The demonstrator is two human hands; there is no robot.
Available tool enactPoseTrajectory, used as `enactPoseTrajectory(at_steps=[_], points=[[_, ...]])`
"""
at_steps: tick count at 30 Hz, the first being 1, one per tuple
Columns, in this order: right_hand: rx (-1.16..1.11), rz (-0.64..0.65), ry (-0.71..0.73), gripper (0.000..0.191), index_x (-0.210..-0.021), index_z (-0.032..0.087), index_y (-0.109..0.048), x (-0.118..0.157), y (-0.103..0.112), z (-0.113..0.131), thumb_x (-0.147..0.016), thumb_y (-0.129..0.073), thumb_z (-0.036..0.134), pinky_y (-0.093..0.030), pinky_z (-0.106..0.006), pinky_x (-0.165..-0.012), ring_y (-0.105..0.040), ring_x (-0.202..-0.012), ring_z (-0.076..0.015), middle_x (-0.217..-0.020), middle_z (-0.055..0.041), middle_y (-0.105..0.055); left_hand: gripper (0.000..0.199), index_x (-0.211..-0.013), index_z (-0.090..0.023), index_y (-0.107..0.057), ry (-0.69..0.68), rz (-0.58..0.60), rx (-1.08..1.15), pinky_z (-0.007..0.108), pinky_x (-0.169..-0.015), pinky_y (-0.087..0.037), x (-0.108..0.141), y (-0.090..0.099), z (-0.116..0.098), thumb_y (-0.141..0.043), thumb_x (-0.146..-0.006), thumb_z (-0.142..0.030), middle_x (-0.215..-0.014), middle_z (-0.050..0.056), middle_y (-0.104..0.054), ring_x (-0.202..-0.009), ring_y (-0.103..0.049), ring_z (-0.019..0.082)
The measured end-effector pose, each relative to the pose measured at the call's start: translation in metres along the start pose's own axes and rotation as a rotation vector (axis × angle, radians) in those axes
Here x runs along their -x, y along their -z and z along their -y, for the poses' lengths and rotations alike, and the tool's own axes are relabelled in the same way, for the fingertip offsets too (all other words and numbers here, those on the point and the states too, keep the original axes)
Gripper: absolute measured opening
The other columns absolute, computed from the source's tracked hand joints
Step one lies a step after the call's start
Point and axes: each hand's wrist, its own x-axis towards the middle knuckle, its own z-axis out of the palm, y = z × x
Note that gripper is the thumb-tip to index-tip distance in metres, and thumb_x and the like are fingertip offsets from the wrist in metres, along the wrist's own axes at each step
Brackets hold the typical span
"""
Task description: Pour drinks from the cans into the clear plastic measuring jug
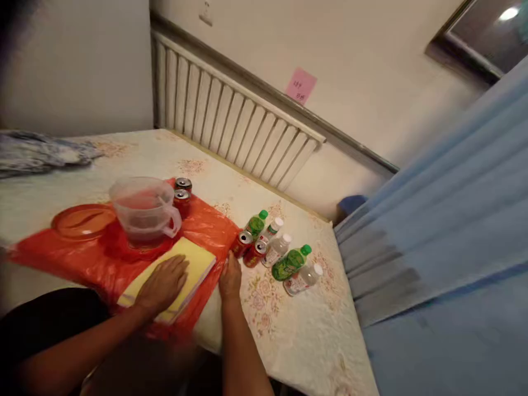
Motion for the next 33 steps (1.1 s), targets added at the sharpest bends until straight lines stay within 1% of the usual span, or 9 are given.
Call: enactPoseTrajectory(at_steps=[6,9,12,16,19,22,25,28,33], points=[[-0.002,-0.002,-0.005,0.05,-0.139,0.01,-0.058,-0.001,0.003,0.002,-0.092,-0.041,0.015,-0.052,-0.041,-0.103,-0.067,-0.119,-0.0254,-0.131,-0.0167,-0.069,0.038,-0.121,-0.011,-0.068,0.017,0.008,0.038,0.051,-0.109,-0.045,-0.001,0.002,-0.001,-0.043,-0.096,-0.026,-0.133,0.02,-0.066,-0.127,-0.059,0.033],[-0.08,-0.007,-0.02,0.053,-0.137,0.009,-0.058,-0.001,0.007,0.007,-0.087,-0.042,0.012,-0.051,-0.038,-0.104,-0.067,-0.119,-0.0238,-0.129,-0.0159,-0.069,0.039,-0.121,-0.009,-0.069,0.0,0.013,0.025,0.052,-0.108,-0.046,-0.002,0.003,0.0,-0.044,-0.095,-0.026,-0.133,0.021,-0.066,-0.127,-0.059,0.034],[-0.189,-0.038,-0.094,0.048,-0.131,0.012,-0.063,0.002,0.013,0.011,-0.087,-0.044,0.015,-0.054,-0.033,-0.097,-0.071,-0.108,-0.0212,-0.119,-0.0131,-0.074,0.04,-0.121,-0.008,-0.069,-0.016,0.017,-0.002,0.051,-0.107,-0.047,-0.003,0.004,0.0,-0.043,-0.095,-0.025,-0.133,0.021,-0.066,-0.126,-0.06,0.035],[-0.188,-0.148,-0.227,0.032,-0.11,0.016,-0.07,0.012,0.027,0.01,-0.089,-0.049,0.027,-0.056,-0.03,-0.082,-0.073,-0.085,-0.0204,-0.095,-0.0088,-0.077,0.041,-0.121,-0.008,-0.069,-0.011,0.017,0.001,0.051,-0.106,-0.048,-0.004,0.006,0.0,-0.042,-0.095,-0.026,-0.132,0.021,-0.067,-0.126,-0.06,0.035],[-0.132,-0.256,-0.334,0.026,-0.096,0.016,-0.068,0.019,0.045,0.0,-0.088,-0.05,0.032,-0.054,-0.03,-0.072,-0.068,-0.073,-0.0204,-0.083,-0.0076,-0.074,0.041,-0.12,-0.009,-0.069,-0.007,0.006,0.032,0.052,-0.107,-0.048,-0.004,0.005,0.0,-0.043,-0.095,-0.026,-0.132,0.021,-0.067,-0.126,-0.06,0.035],[-0.073,-0.357,-0.432,0.026,-0.097,0.015,-0.065,0.019,0.06,-0.015,-0.086,-0.05,0.034,-0.05,-0.03,-0.065,-0.062,-0.065,-0.0202,-0.076,-0.0058,-0.069,0.04,-0.12,-0.009,-0.069,-0.002,-0.002,0.047,0.052,-0.107,-0.047,-0.003,0.004,0.0,-0.043,-0.095,-0.027,-0.132,0.021,-0.066,-0.126,-0.06,0.034],[-0.042,-0.402,-0.47,0.039,-0.109,0.012,-0.064,0.014,0.065,-0.028,-0.082,-0.056,0.039,-0.05,-0.032,-0.069,-0.064,-0.07,-0.0218,-0.083,-0.0081,-0.07,0.04,-0.121,-0.009,-0.069,-0.005,0.003,0.028,0.051,-0.107,-0.047,-0.003,0.003,0.001,-0.043,-0.095,-0.026,-0.133,0.021,-0.066,-0.127,-0.059,0.034],[-0.022,-0.395,-0.457,0.054,-0.12,0.011,-0.062,0.005,0.059,-0.036,-0.077,-0.062,0.044,-0.052,-0.035,-0.077,-0.067,-0.085,-0.0257,-0.099,-0.0142,-0.072,0.04,-0.121,-0.009,-0.069,-0.007,0.012,0.008,0.051,-0.107,-0.047,-0.003,0.003,0.001,-0.043,-0.095,-0.026,-0.133,0.021,-0.066,-0.126,-0.06,0.034],[0.054,-0.383,-0.417,0.064,-0.123,0.007,-0.061,-0.004,0.048,-0.045,-0.076,-0.064,0.05,-0.051,-0.043,-0.087,-0.067,-0.098,-0.033,-0.111,-0.0236,-0.071,0.04,-0.121,-0.01,-0.069,-0.002,0.025,0.005,0.051,-0.108,-0.047,-0.002,0.003,0.001,-0.043,-0.095,-0.025,-0.133,0.02,-0.066,-0.127,-0.059,0.034]])
